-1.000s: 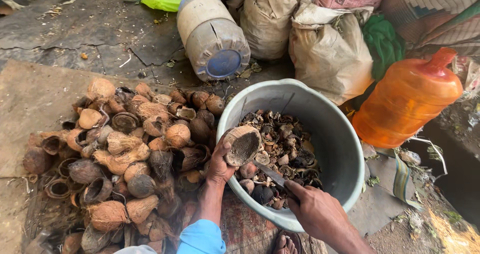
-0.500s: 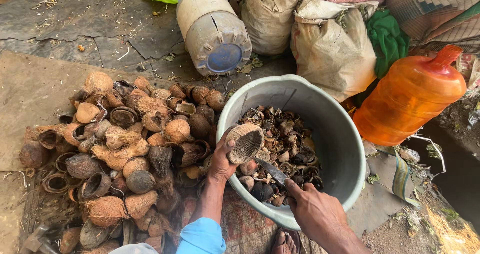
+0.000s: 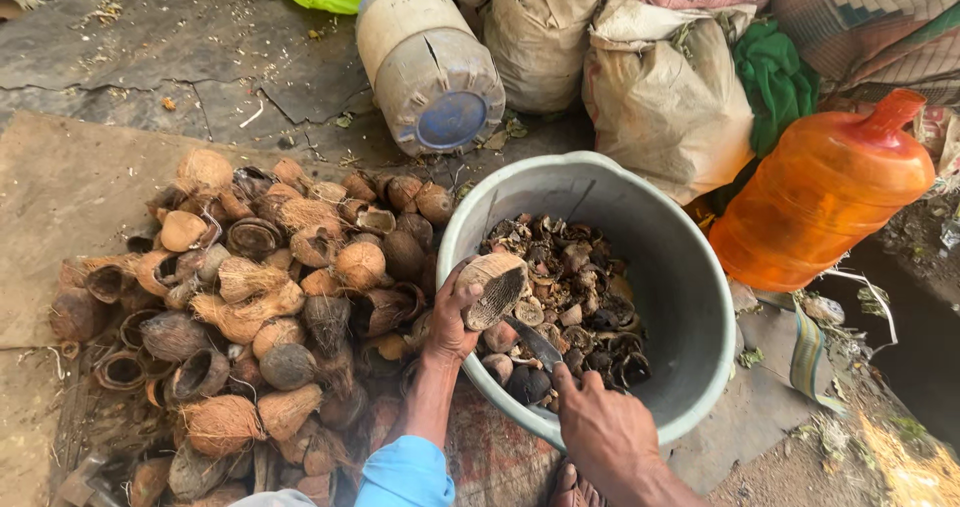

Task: The person scrapes the interior of coconut shells using a knife and places the cleaned pieces into a plastic bucket.

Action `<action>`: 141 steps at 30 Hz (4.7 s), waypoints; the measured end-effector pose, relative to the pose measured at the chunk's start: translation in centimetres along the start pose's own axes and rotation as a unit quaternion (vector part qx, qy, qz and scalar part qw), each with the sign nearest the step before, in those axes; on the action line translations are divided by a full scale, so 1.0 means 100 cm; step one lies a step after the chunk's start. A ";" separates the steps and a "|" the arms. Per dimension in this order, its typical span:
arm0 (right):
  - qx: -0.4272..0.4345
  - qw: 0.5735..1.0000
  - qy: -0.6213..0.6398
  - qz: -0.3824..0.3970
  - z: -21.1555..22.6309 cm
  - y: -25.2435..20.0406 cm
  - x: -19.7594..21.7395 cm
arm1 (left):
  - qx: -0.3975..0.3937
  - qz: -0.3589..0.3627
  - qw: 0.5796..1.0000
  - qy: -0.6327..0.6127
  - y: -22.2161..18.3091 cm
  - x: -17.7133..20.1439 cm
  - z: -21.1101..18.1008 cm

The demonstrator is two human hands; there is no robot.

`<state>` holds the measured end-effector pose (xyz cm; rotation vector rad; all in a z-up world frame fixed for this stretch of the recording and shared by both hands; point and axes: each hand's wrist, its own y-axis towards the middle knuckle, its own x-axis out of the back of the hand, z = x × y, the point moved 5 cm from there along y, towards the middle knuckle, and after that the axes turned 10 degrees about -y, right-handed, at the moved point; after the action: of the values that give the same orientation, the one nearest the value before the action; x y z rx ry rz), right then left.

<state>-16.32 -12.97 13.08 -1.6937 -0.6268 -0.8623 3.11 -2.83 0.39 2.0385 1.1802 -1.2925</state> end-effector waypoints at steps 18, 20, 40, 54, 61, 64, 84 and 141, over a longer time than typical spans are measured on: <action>-0.005 0.985 0.134 -0.113 -0.005 0.024 -0.022 | -0.023 -0.016 1.000 0.009 0.004 -0.007 0.001; -0.008 0.964 0.237 -0.117 -0.005 0.037 -0.023 | -0.051 -0.021 0.998 0.016 0.009 -0.005 -0.004; -0.022 0.998 0.045 -0.032 -0.012 0.019 -0.015 | -0.037 -0.085 0.994 0.064 0.016 0.014 0.013; -0.035 0.998 0.052 -0.016 -0.012 -0.002 -0.006 | -0.051 -0.029 0.998 0.019 0.008 0.003 0.010; -0.003 0.982 0.178 -0.054 -0.021 -0.016 0.004 | 0.012 0.024 1.000 -0.017 0.002 0.002 0.007; 0.035 0.966 0.254 -0.028 -0.021 -0.017 0.006 | 0.019 0.035 0.999 -0.036 -0.003 0.001 0.004; 0.036 0.948 0.315 0.026 -0.002 -0.002 -0.011 | 0.035 0.013 0.998 -0.053 0.003 0.012 0.007; 0.014 0.966 0.258 0.015 -0.010 0.014 -0.016 | -0.069 -0.023 0.987 0.144 0.000 0.014 0.026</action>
<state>-16.41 -14.29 11.17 -1.3679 -0.2546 -1.2085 2.07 -4.20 -2.07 2.1556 1.4093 -0.9254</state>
